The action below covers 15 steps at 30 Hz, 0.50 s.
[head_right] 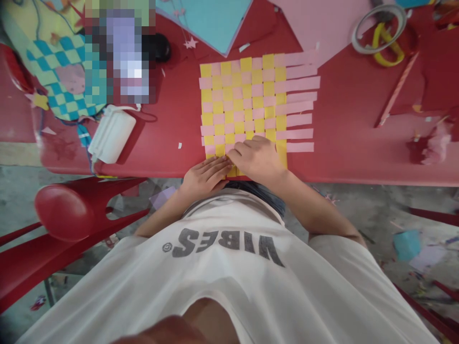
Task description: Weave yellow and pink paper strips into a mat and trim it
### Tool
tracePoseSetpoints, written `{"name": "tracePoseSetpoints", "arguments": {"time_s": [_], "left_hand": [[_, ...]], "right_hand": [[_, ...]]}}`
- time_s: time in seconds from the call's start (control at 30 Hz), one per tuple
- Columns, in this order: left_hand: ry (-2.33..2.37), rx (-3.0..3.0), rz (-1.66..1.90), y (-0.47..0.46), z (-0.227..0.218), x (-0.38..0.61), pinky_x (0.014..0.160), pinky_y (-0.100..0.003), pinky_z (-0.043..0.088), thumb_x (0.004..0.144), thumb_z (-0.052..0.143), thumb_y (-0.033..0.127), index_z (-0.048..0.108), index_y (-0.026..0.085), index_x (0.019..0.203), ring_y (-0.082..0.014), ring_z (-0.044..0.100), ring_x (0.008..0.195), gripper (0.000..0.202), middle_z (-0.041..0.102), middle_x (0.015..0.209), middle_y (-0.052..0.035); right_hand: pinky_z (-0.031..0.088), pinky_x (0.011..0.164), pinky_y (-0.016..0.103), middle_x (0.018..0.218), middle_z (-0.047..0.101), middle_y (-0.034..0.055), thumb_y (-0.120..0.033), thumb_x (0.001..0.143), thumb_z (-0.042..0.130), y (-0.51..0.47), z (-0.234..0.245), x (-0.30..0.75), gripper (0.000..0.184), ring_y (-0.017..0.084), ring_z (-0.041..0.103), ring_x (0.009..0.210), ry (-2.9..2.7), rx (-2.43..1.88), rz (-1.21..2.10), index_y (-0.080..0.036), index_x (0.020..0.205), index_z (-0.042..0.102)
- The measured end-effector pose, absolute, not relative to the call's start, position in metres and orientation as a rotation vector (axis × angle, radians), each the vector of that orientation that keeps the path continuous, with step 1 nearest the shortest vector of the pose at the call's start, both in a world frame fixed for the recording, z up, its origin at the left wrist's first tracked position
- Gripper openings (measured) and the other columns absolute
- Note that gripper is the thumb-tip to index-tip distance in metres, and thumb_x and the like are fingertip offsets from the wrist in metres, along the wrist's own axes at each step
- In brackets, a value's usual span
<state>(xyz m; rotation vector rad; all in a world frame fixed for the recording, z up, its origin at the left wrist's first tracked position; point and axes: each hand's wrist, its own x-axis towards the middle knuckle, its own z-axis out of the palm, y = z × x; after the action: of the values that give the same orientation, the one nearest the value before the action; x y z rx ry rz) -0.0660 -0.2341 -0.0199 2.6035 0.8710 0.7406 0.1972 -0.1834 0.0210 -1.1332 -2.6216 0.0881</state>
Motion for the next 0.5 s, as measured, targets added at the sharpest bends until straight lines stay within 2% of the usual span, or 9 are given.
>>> {"name": "tracePoseSetpoints", "arguments": {"time_s": [0.13, 0.23, 0.37, 0.5], "left_hand": [[0.866, 2.648, 0.804, -0.234, -0.020, -0.065, 0.133, -0.049, 0.066, 0.117, 0.072, 0.028, 0.071, 0.016, 0.157, -0.0297, 0.079, 0.149, 0.042, 0.083, 0.154, -0.0153], [0.864, 2.632, 0.784, -0.234, -0.021, -0.066, 0.135, -0.050, 0.064, 0.117, 0.072, 0.027, 0.070, 0.018, 0.159, -0.0297, 0.078, 0.151, 0.043, 0.083, 0.155, -0.0151], [0.849, 2.624, 0.761, -0.235, -0.021, -0.067, 0.137, -0.052, 0.063, 0.116, 0.072, 0.025, 0.069, 0.017, 0.162, -0.0312, 0.076, 0.155, 0.046, 0.081, 0.158, -0.0160], [0.834, 2.585, 0.707, -0.235, -0.021, -0.069, 0.139, -0.056, 0.060, 0.117, 0.070, 0.023, 0.066, 0.019, 0.168, -0.0320, 0.071, 0.160, 0.051, 0.078, 0.162, -0.0160]], "right_hand": [[0.029, 0.069, 0.043, 0.071, 0.066, 0.0015, -0.009, 0.113, 0.062, -0.184, 0.019, 0.196, 0.037, 0.019, 0.050, 0.067, -2.593, -1.079, -0.065, -0.022, 0.079, 0.069], [0.030, 0.069, 0.043, 0.072, 0.069, 0.0014, -0.018, 0.116, 0.064, -0.188, 0.018, 0.203, 0.037, 0.019, 0.053, 0.067, -2.548, -1.151, -0.105, -0.023, 0.080, 0.069], [0.041, 0.072, 0.043, 0.089, 0.082, 0.0037, -0.028, 0.115, 0.069, -0.198, 0.012, 0.235, 0.024, 0.021, 0.068, 0.075, -2.411, -1.356, -0.063, -0.025, 0.093, 0.078], [0.049, 0.077, 0.045, 0.097, 0.086, 0.0043, -0.032, 0.111, 0.071, -0.213, 0.002, 0.272, 0.018, 0.025, 0.075, 0.083, -2.290, -1.524, -0.013, -0.027, 0.096, 0.079]]}}
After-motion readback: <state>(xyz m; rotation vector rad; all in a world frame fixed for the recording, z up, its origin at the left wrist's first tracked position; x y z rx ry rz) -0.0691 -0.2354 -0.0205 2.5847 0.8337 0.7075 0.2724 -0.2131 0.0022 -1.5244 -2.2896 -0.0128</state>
